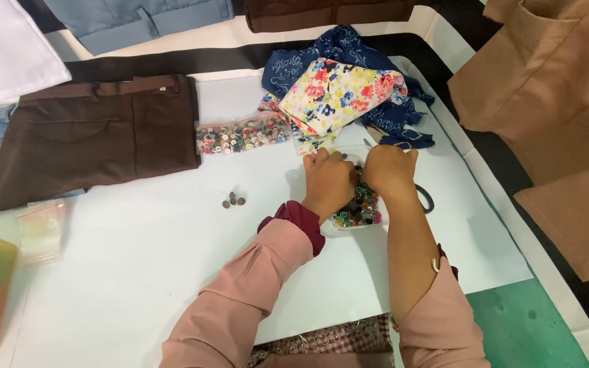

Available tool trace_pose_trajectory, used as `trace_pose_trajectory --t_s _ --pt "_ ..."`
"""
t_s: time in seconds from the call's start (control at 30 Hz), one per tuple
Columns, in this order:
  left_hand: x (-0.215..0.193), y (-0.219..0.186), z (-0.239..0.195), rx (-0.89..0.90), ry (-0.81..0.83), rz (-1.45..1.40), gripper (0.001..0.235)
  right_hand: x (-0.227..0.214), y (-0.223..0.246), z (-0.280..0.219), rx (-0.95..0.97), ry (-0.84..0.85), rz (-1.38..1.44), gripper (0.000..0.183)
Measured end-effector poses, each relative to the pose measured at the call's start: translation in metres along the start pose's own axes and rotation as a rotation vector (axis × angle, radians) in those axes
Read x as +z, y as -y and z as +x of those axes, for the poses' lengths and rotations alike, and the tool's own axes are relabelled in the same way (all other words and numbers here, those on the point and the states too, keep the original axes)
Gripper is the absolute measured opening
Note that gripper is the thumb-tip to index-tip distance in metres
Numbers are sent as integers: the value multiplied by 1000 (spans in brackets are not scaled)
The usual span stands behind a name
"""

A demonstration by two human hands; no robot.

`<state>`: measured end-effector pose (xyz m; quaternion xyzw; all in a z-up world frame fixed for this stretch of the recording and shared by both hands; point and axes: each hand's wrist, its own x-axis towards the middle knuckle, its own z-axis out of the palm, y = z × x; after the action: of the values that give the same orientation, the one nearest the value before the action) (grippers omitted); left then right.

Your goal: The person sorts small buttons from a container onto a white table, separating them by color into small piles. They then pick up the sorted buttons and place them into small plastic bags, which are subsequently placed into a larger yellow container.

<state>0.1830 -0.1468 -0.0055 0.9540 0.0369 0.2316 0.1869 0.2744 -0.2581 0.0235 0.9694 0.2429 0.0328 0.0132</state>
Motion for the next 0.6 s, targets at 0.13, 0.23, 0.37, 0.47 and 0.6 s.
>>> trace_pose_trajectory --t_s 0.13,0.23,0.37,0.47,0.6 --pt "-15 -1 -8 -50 -53 -80 13 -11 8 -6 9 0 -13 20" --pt "-34 3 -19 -62 -123 -141 7 -16 12 -8 21 -15 -52 18" --pt "-71 23 -41 -107 -219 -229 6 -39 20 -26 -11 -15 7 17" --pt "-101 53 -63 -156 -258 -223 9 -46 23 -34 -26 -59 40 19" --pt "-137 102 -97 -237 -329 -151 15 -27 28 -30 -165 -606 156 20"
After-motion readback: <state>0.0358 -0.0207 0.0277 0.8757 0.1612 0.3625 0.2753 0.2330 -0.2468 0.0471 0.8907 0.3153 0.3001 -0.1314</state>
